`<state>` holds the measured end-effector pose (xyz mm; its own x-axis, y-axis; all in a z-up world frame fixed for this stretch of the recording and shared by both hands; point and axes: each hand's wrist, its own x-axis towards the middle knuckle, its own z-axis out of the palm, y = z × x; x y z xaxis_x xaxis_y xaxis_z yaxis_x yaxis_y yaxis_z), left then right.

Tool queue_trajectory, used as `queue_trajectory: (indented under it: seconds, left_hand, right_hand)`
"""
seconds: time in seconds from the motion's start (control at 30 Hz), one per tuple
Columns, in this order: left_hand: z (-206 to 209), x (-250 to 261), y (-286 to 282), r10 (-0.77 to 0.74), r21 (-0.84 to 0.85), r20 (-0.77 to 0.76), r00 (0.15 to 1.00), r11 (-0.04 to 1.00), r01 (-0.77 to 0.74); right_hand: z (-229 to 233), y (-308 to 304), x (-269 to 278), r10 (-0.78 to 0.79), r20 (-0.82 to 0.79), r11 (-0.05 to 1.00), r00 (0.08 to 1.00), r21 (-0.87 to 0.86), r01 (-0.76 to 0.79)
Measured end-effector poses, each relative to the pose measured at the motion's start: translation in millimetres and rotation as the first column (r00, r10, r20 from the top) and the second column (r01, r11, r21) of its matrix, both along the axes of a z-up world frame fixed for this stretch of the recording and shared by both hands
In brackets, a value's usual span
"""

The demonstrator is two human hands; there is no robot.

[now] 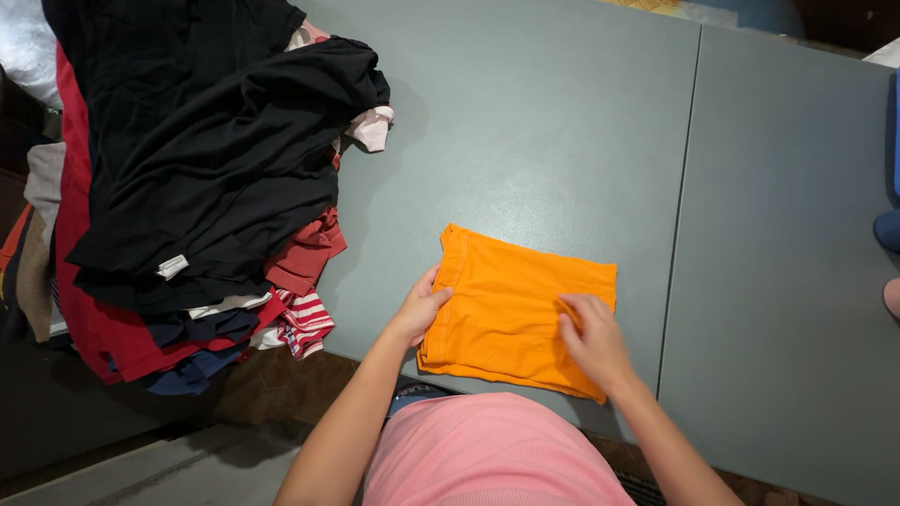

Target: The person folds an orange t-shirt and a black t-shirt on a gray table. They smooth each shirt, fold the sleeves inward, fold the bottom up, and then fold the shirt in half before placing the black shirt on top of the orange one.

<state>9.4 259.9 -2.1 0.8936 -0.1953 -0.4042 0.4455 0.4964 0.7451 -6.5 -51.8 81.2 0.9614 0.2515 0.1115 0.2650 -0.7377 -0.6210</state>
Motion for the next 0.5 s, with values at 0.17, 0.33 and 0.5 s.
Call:
queue_trajectory:
  seconds: [0.17,0.33,0.5]
  left_hand:
    - [6.1,1.1,1.6,-0.009,0.032,-0.026,1.0,0.999,0.01]
    - [10.4,2.4,-1.2,-0.009,0.021,-0.035,0.999,1.0,0.01]
    - [10.2,4.4,-1.2,-0.023,0.068,-0.031,0.999,0.997,0.025]
  right_hand:
    - [-22.8,-39.8,42.8,-0.114,0.172,0.992,0.978,-0.033,0.121]
    - [-56.7,-77.7,100.9,-0.098,0.211,0.981,0.972,-0.141,0.13]
    - [-32.1,-72.9,117.0,0.01,-0.245,0.967,0.969,-0.243,-0.071]
